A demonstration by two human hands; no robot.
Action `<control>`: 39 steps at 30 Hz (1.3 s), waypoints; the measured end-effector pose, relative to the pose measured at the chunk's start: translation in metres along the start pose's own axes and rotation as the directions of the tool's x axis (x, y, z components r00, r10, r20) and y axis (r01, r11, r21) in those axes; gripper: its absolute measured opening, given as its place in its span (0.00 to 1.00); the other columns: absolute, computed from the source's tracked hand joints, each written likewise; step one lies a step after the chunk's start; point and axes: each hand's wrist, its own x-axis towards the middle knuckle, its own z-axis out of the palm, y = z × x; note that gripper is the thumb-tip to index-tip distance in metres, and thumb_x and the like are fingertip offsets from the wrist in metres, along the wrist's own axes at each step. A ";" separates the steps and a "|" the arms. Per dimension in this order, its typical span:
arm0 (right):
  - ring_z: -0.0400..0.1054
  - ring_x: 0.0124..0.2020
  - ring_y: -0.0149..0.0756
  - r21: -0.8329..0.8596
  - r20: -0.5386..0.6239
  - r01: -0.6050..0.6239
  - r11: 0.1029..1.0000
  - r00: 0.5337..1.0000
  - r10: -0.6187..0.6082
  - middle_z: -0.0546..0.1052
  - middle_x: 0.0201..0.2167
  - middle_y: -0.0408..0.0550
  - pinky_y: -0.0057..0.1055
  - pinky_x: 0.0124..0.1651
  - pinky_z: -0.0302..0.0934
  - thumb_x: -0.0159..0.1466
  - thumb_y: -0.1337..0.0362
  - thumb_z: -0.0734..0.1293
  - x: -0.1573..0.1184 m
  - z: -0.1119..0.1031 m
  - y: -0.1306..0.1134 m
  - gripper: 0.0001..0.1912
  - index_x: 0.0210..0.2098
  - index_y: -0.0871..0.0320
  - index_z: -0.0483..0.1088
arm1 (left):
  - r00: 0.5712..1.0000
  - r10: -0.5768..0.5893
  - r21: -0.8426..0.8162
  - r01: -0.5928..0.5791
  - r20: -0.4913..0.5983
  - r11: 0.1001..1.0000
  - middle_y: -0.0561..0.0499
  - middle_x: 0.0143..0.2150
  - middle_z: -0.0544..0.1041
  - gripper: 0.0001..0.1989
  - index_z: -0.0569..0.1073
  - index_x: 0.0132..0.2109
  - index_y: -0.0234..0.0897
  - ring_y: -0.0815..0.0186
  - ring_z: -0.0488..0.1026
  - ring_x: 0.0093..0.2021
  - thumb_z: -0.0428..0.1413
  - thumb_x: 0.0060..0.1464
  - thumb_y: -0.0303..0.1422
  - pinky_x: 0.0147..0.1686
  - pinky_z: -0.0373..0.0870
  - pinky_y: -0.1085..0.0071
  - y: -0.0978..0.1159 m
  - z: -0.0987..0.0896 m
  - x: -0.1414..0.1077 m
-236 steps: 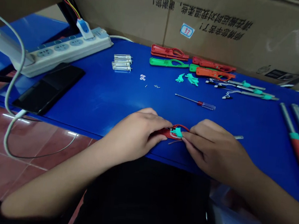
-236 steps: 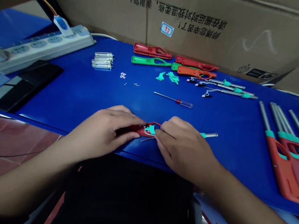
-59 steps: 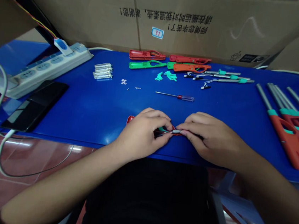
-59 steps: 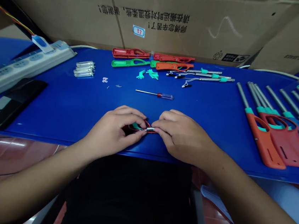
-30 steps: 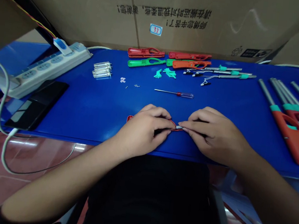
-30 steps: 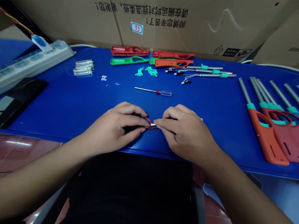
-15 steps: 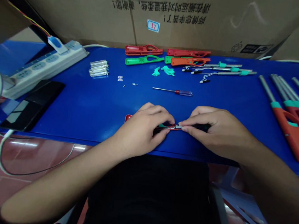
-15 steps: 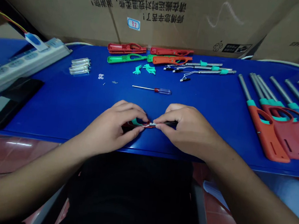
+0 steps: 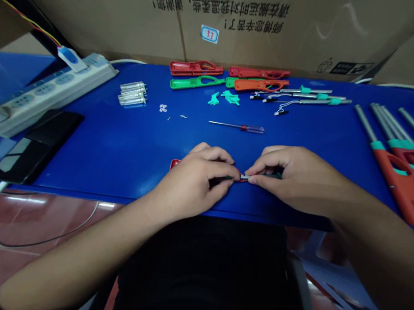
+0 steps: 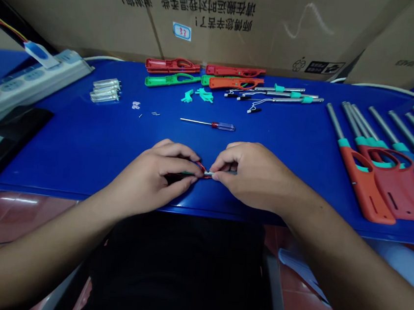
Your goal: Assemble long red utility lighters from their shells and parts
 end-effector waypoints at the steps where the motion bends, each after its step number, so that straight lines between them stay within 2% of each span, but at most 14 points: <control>1: 0.73 0.30 0.31 0.012 0.004 -0.007 1.000 1.000 0.007 0.79 0.31 0.40 0.29 0.32 0.65 0.60 0.67 0.69 0.000 0.000 -0.001 0.07 0.31 0.50 0.81 | 1.000 0.003 -0.007 -0.003 -0.013 1.000 0.50 0.47 0.78 0.09 0.81 0.44 0.43 0.63 0.73 0.46 0.58 0.60 0.27 0.50 0.65 0.63 -0.001 0.000 0.000; 4: 0.73 0.30 0.31 0.026 0.001 -0.009 1.000 1.000 0.009 0.79 0.31 0.40 0.29 0.33 0.65 0.60 0.68 0.69 0.000 0.000 -0.001 0.08 0.31 0.50 0.81 | 0.999 0.002 -0.018 -0.003 -0.037 1.000 0.50 0.47 0.79 0.08 0.82 0.43 0.43 0.64 0.75 0.45 0.59 0.59 0.28 0.50 0.66 0.63 -0.003 0.001 -0.001; 10: 0.72 0.30 0.31 0.029 0.003 -0.014 0.999 1.000 0.014 0.79 0.31 0.41 0.29 0.32 0.64 0.60 0.66 0.70 -0.003 -0.001 0.002 0.06 0.32 0.49 0.81 | 0.999 0.032 0.005 -0.032 -0.011 0.999 0.51 0.48 0.79 0.08 0.80 0.46 0.42 0.64 0.75 0.48 0.58 0.61 0.28 0.51 0.65 0.65 -0.002 0.000 -0.001; 15: 0.72 0.31 0.32 0.029 0.026 -0.005 1.000 1.000 0.004 0.79 0.32 0.42 0.30 0.33 0.64 0.60 0.64 0.69 0.000 -0.002 0.004 0.07 0.33 0.50 0.81 | 0.997 -0.071 0.018 0.072 -0.024 0.997 0.53 0.44 0.78 0.11 0.71 0.48 0.36 0.66 0.71 0.41 0.61 0.58 0.29 0.45 0.66 0.70 0.001 -0.003 0.000; 18: 0.72 0.31 0.32 0.040 0.066 -0.045 0.998 0.997 0.042 0.79 0.31 0.42 0.29 0.33 0.63 0.59 0.63 0.70 0.002 -0.003 0.003 0.06 0.32 0.51 0.81 | 0.997 -0.080 0.038 0.080 -0.010 0.996 0.54 0.43 0.77 0.11 0.71 0.47 0.37 0.67 0.70 0.40 0.60 0.58 0.29 0.45 0.65 0.70 0.001 -0.002 0.001; 22: 0.69 0.26 0.32 0.024 0.107 -0.147 0.989 0.984 0.143 0.78 0.27 0.42 0.30 0.28 0.58 0.58 0.64 0.71 0.006 -0.004 -0.001 0.05 0.30 0.52 0.81 | 0.999 -0.054 0.052 0.053 0.010 0.997 0.54 0.41 0.77 0.06 0.72 0.44 0.37 0.67 0.69 0.40 0.59 0.59 0.29 0.46 0.65 0.68 0.001 -0.001 0.003; 24: 0.68 0.26 0.32 0.010 0.117 -0.167 0.986 0.979 0.165 0.78 0.26 0.41 0.31 0.28 0.57 0.58 0.64 0.71 0.007 -0.004 -0.003 0.04 0.29 0.51 0.81 | 0.999 -0.043 0.051 0.042 0.029 0.998 0.53 0.43 0.77 0.07 0.72 0.45 0.37 0.66 0.70 0.41 0.59 0.59 0.29 0.48 0.65 0.67 0.002 -0.003 0.003; 27: 0.70 0.28 0.32 -0.015 0.095 -0.144 0.990 0.985 0.144 0.78 0.28 0.40 0.31 0.31 0.60 0.58 0.65 0.71 0.005 -0.004 -0.005 0.04 0.30 0.51 0.80 | 0.998 -0.033 0.080 0.028 0.052 0.996 0.49 0.52 0.74 0.14 0.72 0.51 0.37 0.62 0.69 0.52 0.60 0.58 0.29 0.54 0.65 0.65 0.005 -0.010 -0.004; 29: 0.71 0.31 0.32 -0.017 0.081 -0.108 0.994 0.991 0.109 0.79 0.31 0.41 0.31 0.34 0.62 0.59 0.65 0.71 0.002 -0.003 -0.005 0.04 0.31 0.51 0.80 | 0.999 -0.040 0.158 0.038 0.008 0.987 0.47 0.57 0.72 0.14 0.73 0.52 0.38 0.58 0.66 0.57 0.60 0.58 0.29 0.58 0.63 0.61 0.006 -0.014 -0.011; 31: 0.72 0.33 0.32 -0.002 0.079 -0.073 0.997 0.994 0.073 0.79 0.34 0.41 0.31 0.36 0.63 0.60 0.64 0.70 -0.001 -0.002 -0.003 0.05 0.33 0.51 0.80 | 0.998 -0.056 0.196 0.063 -0.042 0.979 0.47 0.54 0.74 0.10 0.75 0.48 0.38 0.58 0.68 0.55 0.59 0.59 0.30 0.56 0.65 0.60 0.005 -0.016 -0.020; 36: 0.73 0.34 0.32 0.050 0.065 -0.056 0.997 0.997 0.053 0.79 0.35 0.41 0.31 0.37 0.64 0.63 0.62 0.69 -0.008 0.003 0.000 0.07 0.34 0.48 0.81 | 0.997 0.012 0.052 -0.008 -0.081 0.999 0.49 0.46 0.77 0.05 0.78 0.43 0.37 0.64 0.72 0.48 0.57 0.62 0.28 0.51 0.69 0.66 -0.001 -0.013 -0.032; 39: 0.73 0.35 0.31 0.068 0.054 -0.055 0.996 0.997 0.051 0.79 0.36 0.40 0.30 0.39 0.65 0.63 0.61 0.69 -0.009 0.005 0.000 0.07 0.35 0.46 0.81 | 0.994 -0.007 -0.001 0.007 -0.108 1.000 0.48 0.45 0.77 0.05 0.79 0.42 0.37 0.65 0.73 0.47 0.57 0.62 0.28 0.50 0.69 0.67 -0.002 -0.012 -0.033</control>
